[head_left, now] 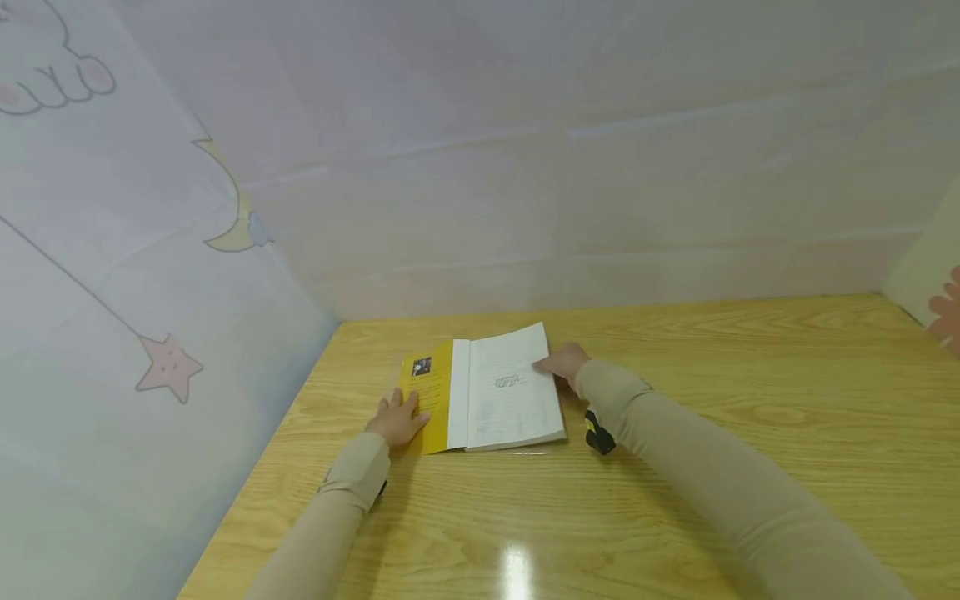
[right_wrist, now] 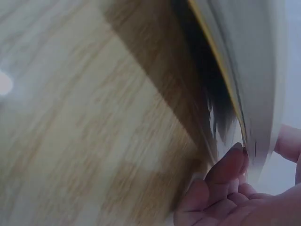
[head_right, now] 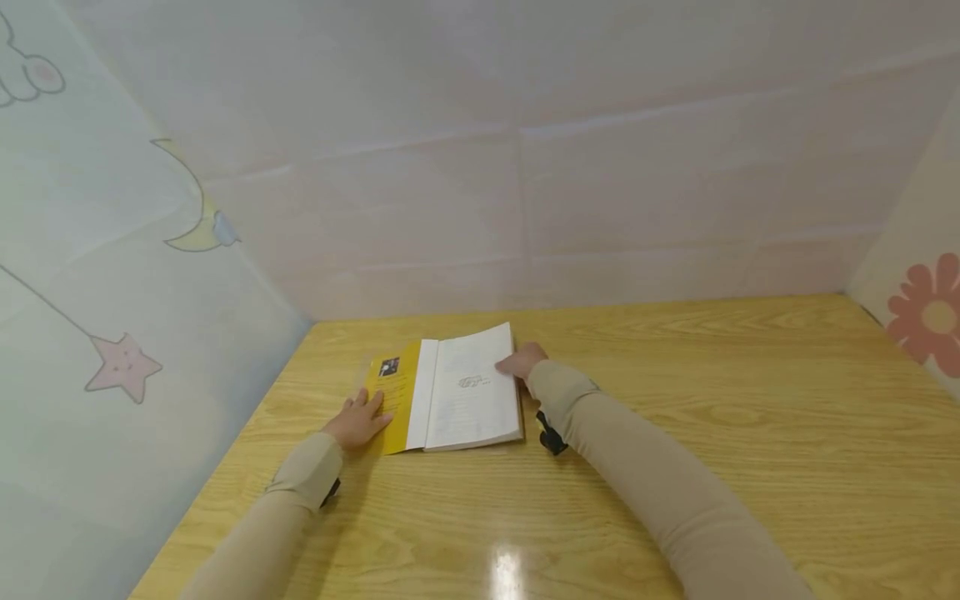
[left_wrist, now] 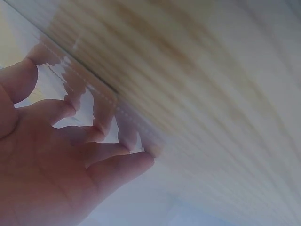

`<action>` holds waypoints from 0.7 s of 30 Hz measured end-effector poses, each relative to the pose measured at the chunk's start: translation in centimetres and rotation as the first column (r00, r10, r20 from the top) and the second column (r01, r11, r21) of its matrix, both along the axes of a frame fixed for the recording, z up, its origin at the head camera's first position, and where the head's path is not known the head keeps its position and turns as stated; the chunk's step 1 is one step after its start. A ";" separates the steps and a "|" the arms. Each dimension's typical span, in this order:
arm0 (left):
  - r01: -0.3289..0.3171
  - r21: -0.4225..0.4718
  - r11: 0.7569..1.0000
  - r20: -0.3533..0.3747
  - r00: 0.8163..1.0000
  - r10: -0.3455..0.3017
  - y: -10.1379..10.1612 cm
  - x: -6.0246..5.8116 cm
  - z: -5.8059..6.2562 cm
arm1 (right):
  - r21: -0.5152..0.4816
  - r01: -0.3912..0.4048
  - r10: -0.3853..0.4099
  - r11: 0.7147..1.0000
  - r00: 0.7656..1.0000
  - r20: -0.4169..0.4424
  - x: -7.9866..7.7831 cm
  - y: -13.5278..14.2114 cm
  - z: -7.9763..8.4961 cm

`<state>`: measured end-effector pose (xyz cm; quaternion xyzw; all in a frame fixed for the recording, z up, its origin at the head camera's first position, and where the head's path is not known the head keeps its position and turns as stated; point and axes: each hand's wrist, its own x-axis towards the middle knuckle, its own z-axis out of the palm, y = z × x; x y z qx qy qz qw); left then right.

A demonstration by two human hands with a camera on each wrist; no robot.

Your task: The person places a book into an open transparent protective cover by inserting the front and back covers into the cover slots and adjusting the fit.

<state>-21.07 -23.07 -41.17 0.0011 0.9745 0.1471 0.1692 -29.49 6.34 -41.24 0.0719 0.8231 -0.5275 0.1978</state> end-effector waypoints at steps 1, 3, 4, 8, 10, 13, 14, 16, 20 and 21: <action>0.000 -0.002 1.000 0.001 1.000 0.000 0.0 0.0 0.0 | -0.013 0.003 -0.003 1.000 1.000 0.001 0.1 0.0 0.2; -0.001 -0.005 1.000 0.005 1.000 0.001 0.0 0.0 0.0 | -0.040 0.002 -0.002 0.999 1.000 -0.001 0.5 -0.1 0.7; -0.001 -0.005 1.000 0.005 1.000 0.001 0.0 0.0 0.0 | -0.064 0.007 -0.007 0.998 1.000 0.004 0.7 -0.1 1.0; -0.003 0.002 1.000 0.006 1.000 0.003 0.1 0.0 0.0 | -0.136 0.004 -0.003 0.991 1.000 0.006 1.2 -0.3 2.3; -0.003 0.006 1.000 0.006 1.000 0.003 0.1 0.0 0.1 | -0.168 -0.007 0.007 0.986 1.000 0.001 1.3 -0.5 3.0; -0.002 0.004 1.000 0.005 1.000 0.002 0.2 0.1 0.2 | -0.193 -0.039 0.035 0.980 0.999 -0.024 1.5 -0.6 4.0; -0.001 0.004 1.000 0.004 1.000 0.001 0.2 0.1 0.2 | -0.204 -0.050 0.044 0.978 0.998 -0.033 1.5 -0.7 4.4; -0.002 0.004 1.000 0.003 1.000 0.002 0.2 0.1 0.2 | -0.214 -0.070 0.062 0.974 0.997 -0.047 1.5 -0.9 4.9; -0.004 0.002 1.000 0.003 1.000 0.004 0.1 -0.1 0.1 | -0.195 -0.118 0.107 0.974 0.992 -0.069 1.8 -1.5 5.9; -0.005 0.001 1.000 0.004 1.000 0.005 0.1 -0.1 0.0 | -0.188 -0.137 0.124 0.973 0.989 -0.077 1.9 -1.7 6.0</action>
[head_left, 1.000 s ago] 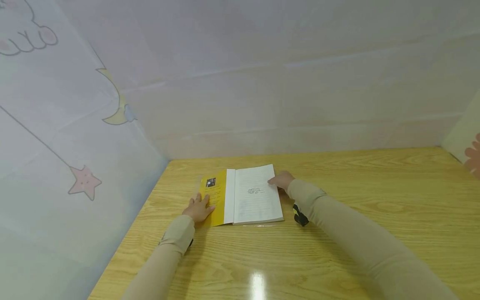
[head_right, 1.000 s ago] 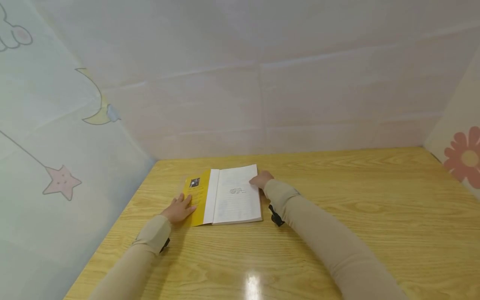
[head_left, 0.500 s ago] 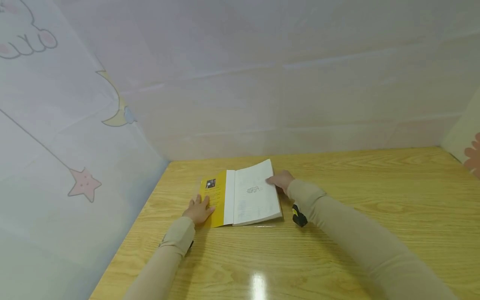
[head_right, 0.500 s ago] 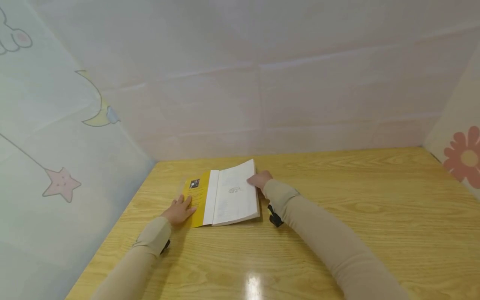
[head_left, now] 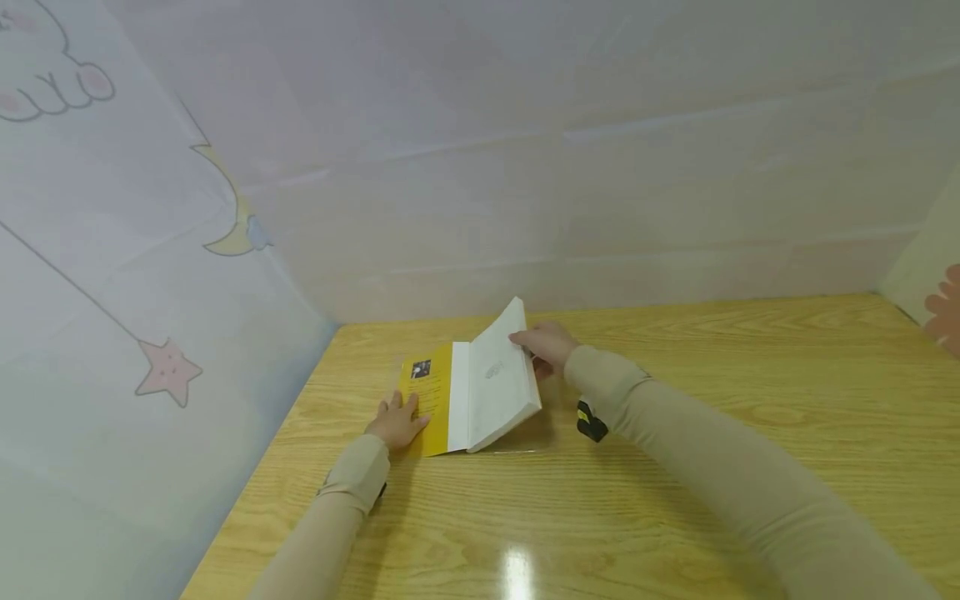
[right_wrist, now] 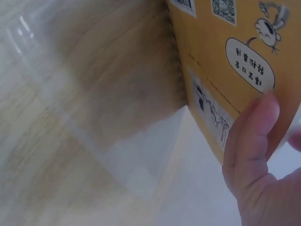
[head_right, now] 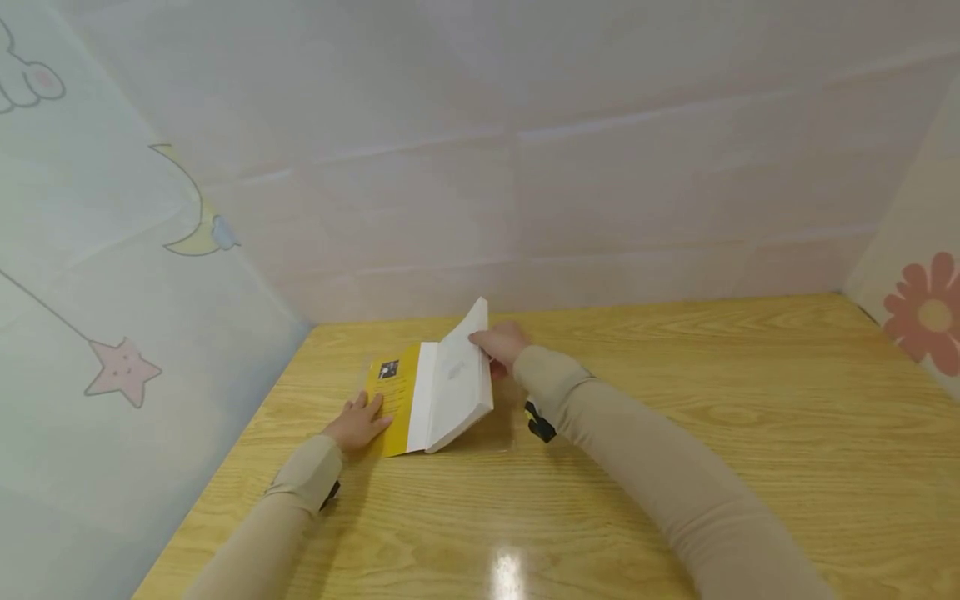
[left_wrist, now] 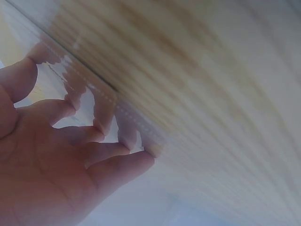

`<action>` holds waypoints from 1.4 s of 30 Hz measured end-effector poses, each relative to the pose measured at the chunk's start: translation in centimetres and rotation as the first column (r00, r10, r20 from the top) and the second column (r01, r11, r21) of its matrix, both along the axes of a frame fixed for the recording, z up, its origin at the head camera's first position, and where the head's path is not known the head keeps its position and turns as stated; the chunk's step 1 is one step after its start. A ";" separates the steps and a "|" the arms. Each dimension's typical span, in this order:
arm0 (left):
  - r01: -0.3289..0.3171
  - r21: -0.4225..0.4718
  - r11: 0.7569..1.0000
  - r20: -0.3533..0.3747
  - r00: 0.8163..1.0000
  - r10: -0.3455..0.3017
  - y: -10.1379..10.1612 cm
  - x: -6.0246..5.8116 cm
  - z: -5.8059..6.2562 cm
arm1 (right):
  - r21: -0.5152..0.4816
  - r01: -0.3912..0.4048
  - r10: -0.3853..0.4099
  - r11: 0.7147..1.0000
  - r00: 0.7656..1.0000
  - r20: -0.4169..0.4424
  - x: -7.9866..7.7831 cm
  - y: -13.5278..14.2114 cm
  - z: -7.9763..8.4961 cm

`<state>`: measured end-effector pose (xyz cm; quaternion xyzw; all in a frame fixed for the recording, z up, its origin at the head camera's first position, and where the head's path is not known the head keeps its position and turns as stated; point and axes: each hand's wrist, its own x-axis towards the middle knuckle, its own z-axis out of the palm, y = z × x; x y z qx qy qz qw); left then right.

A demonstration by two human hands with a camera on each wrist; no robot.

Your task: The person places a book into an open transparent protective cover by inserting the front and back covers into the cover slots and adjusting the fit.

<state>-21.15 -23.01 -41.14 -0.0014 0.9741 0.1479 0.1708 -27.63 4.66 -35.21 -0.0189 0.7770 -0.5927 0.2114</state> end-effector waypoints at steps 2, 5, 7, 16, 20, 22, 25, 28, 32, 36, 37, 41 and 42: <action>-0.001 -0.001 1.000 0.000 1.000 0.001 0.0 0.1 0.1 | 0.012 -0.038 0.038 0.999 0.999 -0.018 0.2 -0.5 0.3; -0.002 0.003 1.000 -0.002 1.000 0.002 0.0 0.2 0.2 | -0.005 -0.098 0.098 0.995 0.994 -0.047 0.4 -1.3 0.4; 0.001 0.012 1.000 -0.006 1.000 -0.001 -0.1 0.1 0.2 | -0.025 -0.132 0.130 0.991 0.989 -0.064 0.6 -1.9 0.5; -0.022 0.122 0.992 0.026 0.999 0.019 -0.5 -0.5 0.1 | 0.028 -0.176 0.178 0.984 0.968 -0.175 1.5 -4.5 0.5; -0.046 0.154 0.987 0.024 0.999 0.043 -0.4 -0.5 0.4 | 0.034 -0.183 0.186 0.982 0.965 -0.185 1.9 -5.6 0.6; -0.037 0.158 0.987 -0.005 0.999 0.038 -0.3 -0.5 0.5 | 0.035 -0.185 0.188 0.982 0.963 -0.192 2.1 -6.1 0.7; -0.022 0.211 0.977 -0.062 0.997 0.036 0.0 -0.6 0.8 | 0.037 -0.175 0.179 0.984 0.965 -0.192 2.2 -6.7 0.9; -0.023 0.355 0.935 -0.091 0.994 0.059 0.8 -0.5 1.7 | 0.039 -0.166 0.170 0.985 0.968 -0.185 2.3 -7.0 1.1; -0.042 0.570 0.820 -0.068 0.993 0.098 2.1 -0.2 3.3 | 0.047 -0.160 0.166 0.986 0.969 -0.181 2.3 -7.1 1.2; -0.027 0.690 0.723 -0.050 0.995 0.085 3.1 0.4 4.4 | 0.048 -0.163 0.169 0.986 0.971 -0.172 2.4 -7.0 1.3; -0.022 0.711 0.703 -0.040 0.997 0.072 3.4 0.6 4.7 | 0.046 -0.163 0.169 0.985 0.971 -0.169 2.4 -7.0 1.3; 0.012 0.779 0.626 0.004 1.000 -0.024 4.2 1.3 5.7 | 0.034 -0.167 0.170 0.985 0.972 -0.163 2.5 -6.9 1.3; 0.014 0.791 0.611 0.016 0.999 -0.044 4.5 1.5 6.0 | 0.028 -0.167 0.169 0.986 0.972 -0.161 2.6 -6.8 1.3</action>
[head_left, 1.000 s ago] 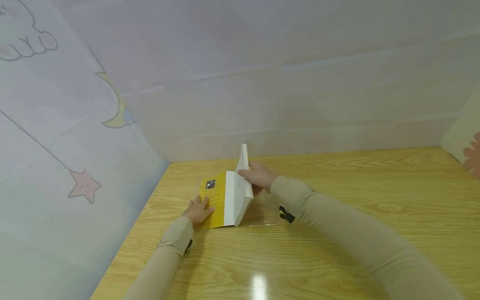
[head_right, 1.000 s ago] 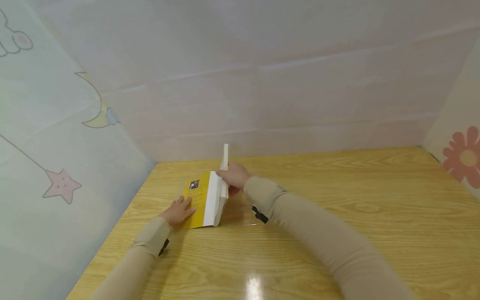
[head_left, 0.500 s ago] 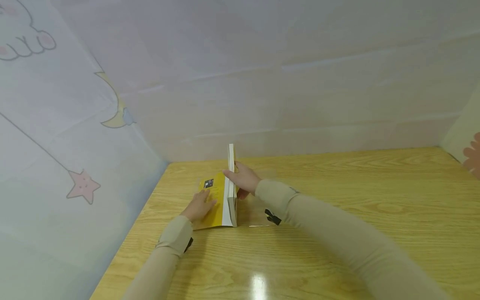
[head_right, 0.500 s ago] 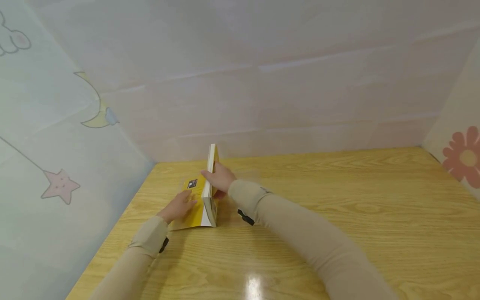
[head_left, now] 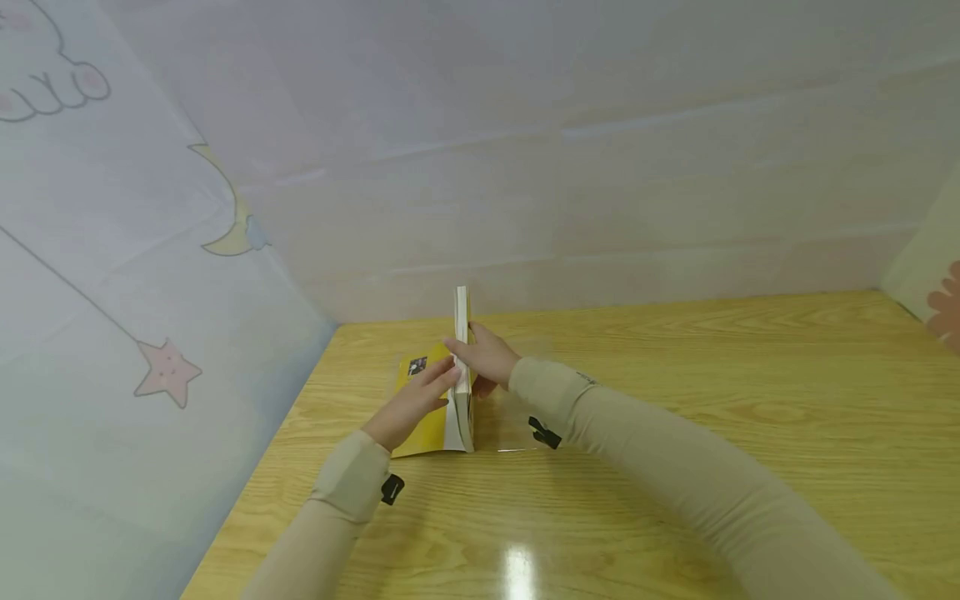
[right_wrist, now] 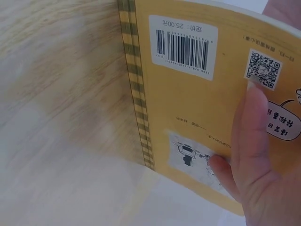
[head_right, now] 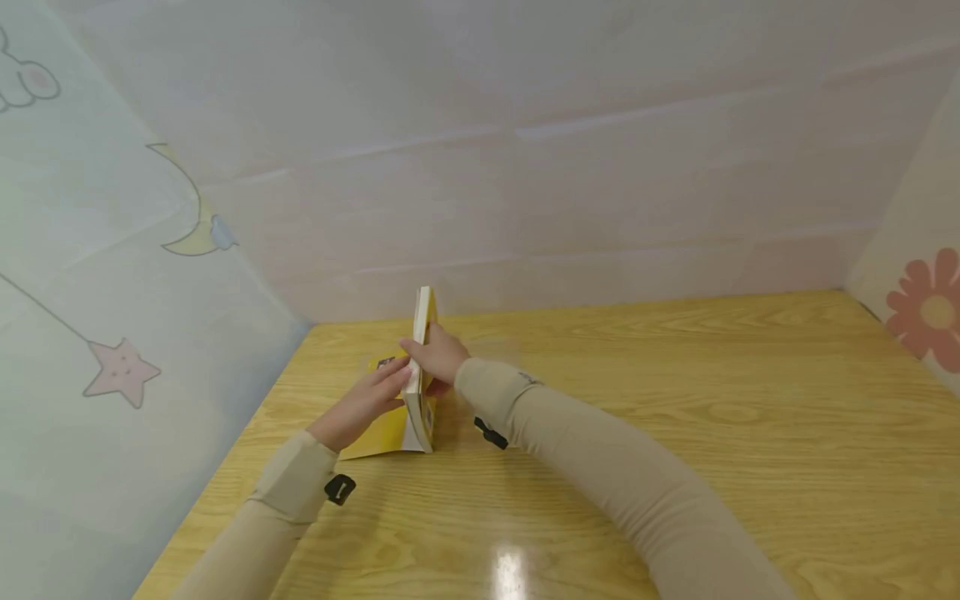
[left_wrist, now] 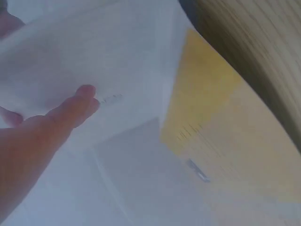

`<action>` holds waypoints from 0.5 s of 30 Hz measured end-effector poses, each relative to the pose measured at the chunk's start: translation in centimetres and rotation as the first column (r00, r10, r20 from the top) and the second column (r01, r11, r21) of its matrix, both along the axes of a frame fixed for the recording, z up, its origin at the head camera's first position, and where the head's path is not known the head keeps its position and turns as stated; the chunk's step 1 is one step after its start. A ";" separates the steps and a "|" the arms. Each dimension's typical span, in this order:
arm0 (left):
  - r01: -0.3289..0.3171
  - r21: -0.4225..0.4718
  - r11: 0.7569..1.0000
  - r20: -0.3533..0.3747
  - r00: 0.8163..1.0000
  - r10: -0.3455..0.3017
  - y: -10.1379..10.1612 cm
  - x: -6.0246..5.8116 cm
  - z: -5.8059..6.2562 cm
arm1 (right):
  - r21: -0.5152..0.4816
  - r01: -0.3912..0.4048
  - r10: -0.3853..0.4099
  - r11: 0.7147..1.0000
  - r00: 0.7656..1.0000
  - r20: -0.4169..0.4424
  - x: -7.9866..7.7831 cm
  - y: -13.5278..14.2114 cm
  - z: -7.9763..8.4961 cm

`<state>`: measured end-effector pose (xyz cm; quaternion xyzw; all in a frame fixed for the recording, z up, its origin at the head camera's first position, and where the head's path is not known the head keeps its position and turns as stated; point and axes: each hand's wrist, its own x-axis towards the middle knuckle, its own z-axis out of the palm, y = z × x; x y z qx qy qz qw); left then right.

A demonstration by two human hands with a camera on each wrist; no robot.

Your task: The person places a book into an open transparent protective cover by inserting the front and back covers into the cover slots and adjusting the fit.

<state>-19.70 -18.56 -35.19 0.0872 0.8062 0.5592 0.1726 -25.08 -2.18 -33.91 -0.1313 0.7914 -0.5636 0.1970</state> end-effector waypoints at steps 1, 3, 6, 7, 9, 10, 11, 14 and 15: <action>0.014 0.013 1.000 0.001 1.000 -0.014 0.2 0.1 0.2 | -0.004 -0.001 0.001 1.000 1.000 0.003 0.0 0.0 0.0; 0.021 0.018 1.000 0.006 1.000 -0.021 0.5 0.1 0.4 | -0.008 -0.004 0.004 1.000 1.000 0.006 0.1 0.0 0.1; 0.012 0.031 0.999 -0.001 1.000 -0.012 0.9 0.0 0.4 | -0.009 -0.008 0.008 1.000 1.000 0.007 0.1 0.1 0.0; 0.007 0.033 0.999 -0.001 1.000 -0.007 0.9 -0.1 0.4 | -0.004 -0.008 0.008 1.000 1.000 0.004 0.1 0.1 0.0; 0.012 0.042 0.999 -0.004 1.000 -0.011 0.9 -0.2 0.3 | 0.002 -0.009 0.009 1.000 1.000 0.001 0.2 0.1 0.0; 0.019 0.051 0.999 -0.007 1.000 -0.019 0.9 -0.2 0.3 | 0.008 -0.009 0.009 1.000 1.000 -0.001 0.2 0.1 0.0; 0.026 0.058 0.998 -0.009 1.000 -0.026 0.9 -0.2 0.3 | 0.010 -0.010 0.010 1.000 1.000 -0.002 0.2 0.1 -0.1; 0.043 0.066 0.997 -0.010 0.999 -0.043 0.8 -0.2 0.2 | 0.004 -0.013 0.013 1.000 1.000 -0.003 0.2 0.2 -0.2; 0.045 0.069 0.997 -0.010 0.999 -0.045 0.8 -0.2 0.2 | 0.000 -0.013 0.013 1.000 1.000 -0.004 0.1 0.2 -0.3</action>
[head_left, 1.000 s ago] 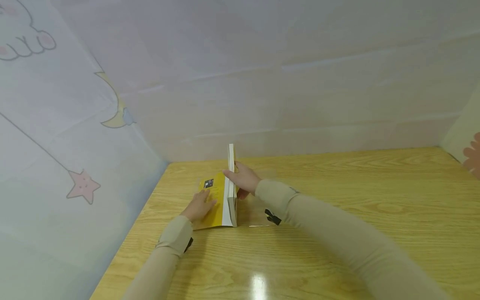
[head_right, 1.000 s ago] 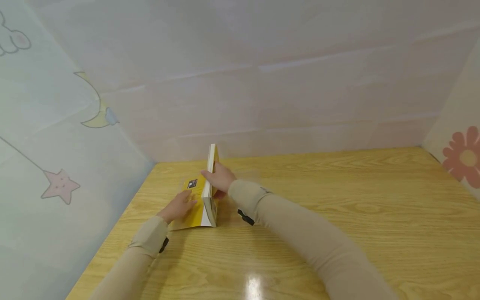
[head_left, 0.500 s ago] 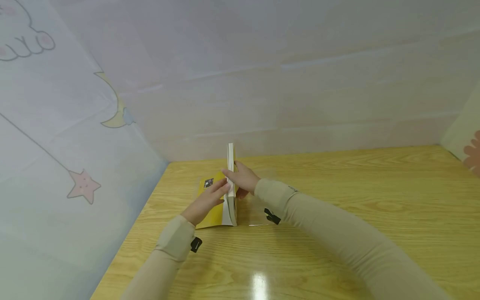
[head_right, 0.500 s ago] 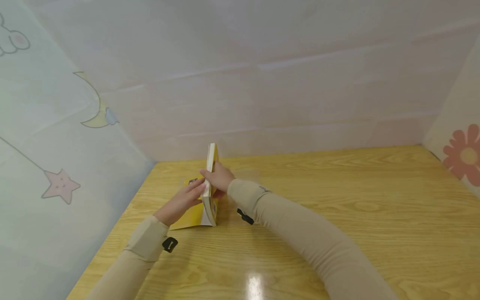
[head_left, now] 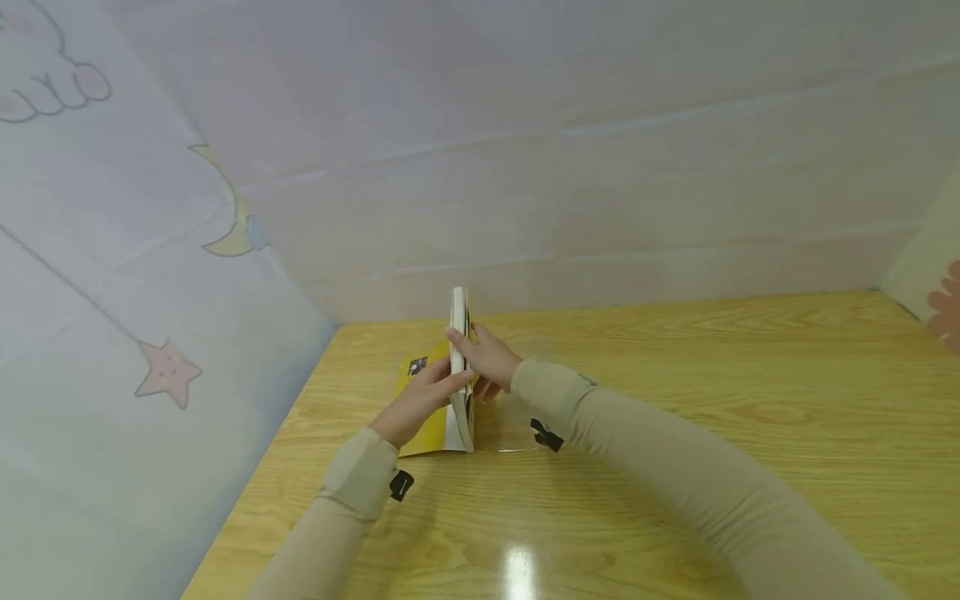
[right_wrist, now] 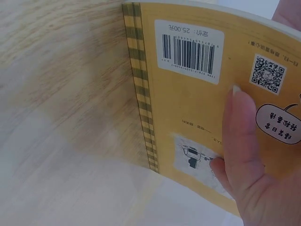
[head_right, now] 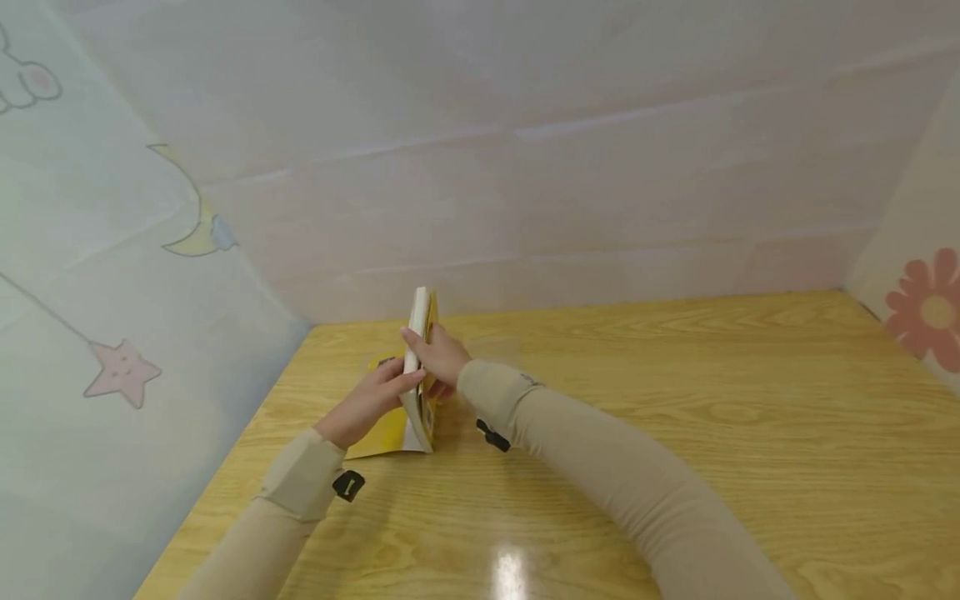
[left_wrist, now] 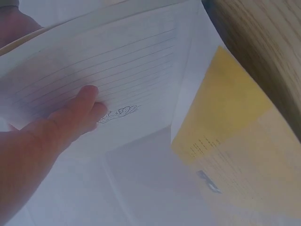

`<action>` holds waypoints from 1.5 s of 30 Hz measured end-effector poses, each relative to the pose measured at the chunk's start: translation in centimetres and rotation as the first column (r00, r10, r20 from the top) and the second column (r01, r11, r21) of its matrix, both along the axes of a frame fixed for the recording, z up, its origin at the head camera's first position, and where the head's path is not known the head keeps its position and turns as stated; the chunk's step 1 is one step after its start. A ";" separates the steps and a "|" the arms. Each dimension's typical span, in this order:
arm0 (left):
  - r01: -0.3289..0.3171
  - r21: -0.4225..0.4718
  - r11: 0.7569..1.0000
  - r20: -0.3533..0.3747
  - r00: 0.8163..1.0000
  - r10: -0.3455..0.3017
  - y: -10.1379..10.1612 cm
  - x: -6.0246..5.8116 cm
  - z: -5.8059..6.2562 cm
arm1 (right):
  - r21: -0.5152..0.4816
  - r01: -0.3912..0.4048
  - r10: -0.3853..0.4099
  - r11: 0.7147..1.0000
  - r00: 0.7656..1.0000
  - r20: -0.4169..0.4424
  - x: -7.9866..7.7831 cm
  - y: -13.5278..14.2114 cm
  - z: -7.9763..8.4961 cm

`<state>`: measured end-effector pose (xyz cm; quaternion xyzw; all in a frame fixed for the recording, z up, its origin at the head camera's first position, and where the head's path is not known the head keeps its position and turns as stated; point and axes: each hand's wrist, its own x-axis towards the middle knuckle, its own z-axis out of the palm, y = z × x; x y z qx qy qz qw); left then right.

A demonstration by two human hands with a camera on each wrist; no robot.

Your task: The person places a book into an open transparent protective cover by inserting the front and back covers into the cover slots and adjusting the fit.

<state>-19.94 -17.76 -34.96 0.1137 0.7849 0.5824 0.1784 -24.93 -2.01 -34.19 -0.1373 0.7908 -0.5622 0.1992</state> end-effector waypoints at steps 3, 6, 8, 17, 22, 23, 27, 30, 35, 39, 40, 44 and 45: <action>-0.006 0.004 1.000 0.000 1.000 0.006 0.0 -0.1 0.0 | -0.015 0.007 -0.006 1.000 1.000 0.007 -0.2 0.0 -0.2; -0.012 0.022 1.000 0.001 1.000 0.012 -0.1 0.0 0.0 | -0.024 0.015 -0.014 1.000 1.000 0.016 -0.3 0.0 -0.4; -0.011 0.035 0.999 -0.004 1.000 0.011 -0.2 0.0 0.0 | -0.033 0.018 -0.017 0.999 1.000 0.019 -0.3 0.0 -0.5; -0.003 0.077 0.997 -0.003 1.000 0.003 -0.5 0.0 0.0 | -0.139 0.024 -0.011 0.990 0.996 0.090 -0.4 0.0 -1.2; -0.022 0.073 0.997 0.005 1.000 0.021 -0.5 0.1 0.0 | -0.167 0.025 -0.006 0.986 0.993 0.116 -0.6 0.1 -1.4; -0.026 0.071 0.997 0.002 1.000 0.026 -0.5 0.1 0.0 | -0.171 0.023 -0.002 0.985 0.993 0.120 -0.6 0.1 -1.3; -0.045 0.064 0.997 -0.002 0.999 0.045 -0.4 0.0 0.0 | -0.179 0.013 0.010 0.984 0.992 0.126 -0.6 0.1 -1.2; -0.056 0.053 0.997 -0.008 0.998 0.057 -0.4 -0.1 0.1 | -0.182 0.006 0.016 0.983 0.992 0.123 -0.6 0.1 -1.1; -0.092 0.049 0.995 0.001 0.996 0.092 -0.2 -0.2 0.0 | -0.187 0.005 0.018 0.982 0.992 0.123 -0.8 0.2 -0.9; -0.109 0.057 0.992 0.014 0.994 0.109 -0.2 -0.3 0.0 | -0.186 0.017 0.005 0.982 0.993 0.115 -1.1 0.3 -0.8; -0.115 0.057 0.992 0.020 0.993 0.114 -0.2 -0.3 0.0 | -0.185 0.020 0.001 0.983 0.994 0.110 -1.1 0.3 -0.8; -0.126 0.036 0.991 0.026 0.992 0.125 -0.2 -0.3 0.2 | -0.186 0.034 -0.017 0.982 0.995 0.093 -1.1 0.5 -0.7; -0.125 0.030 0.992 0.022 0.992 0.124 -0.2 -0.3 0.3 | -0.184 0.038 -0.022 0.982 0.996 0.084 -1.1 0.5 -0.7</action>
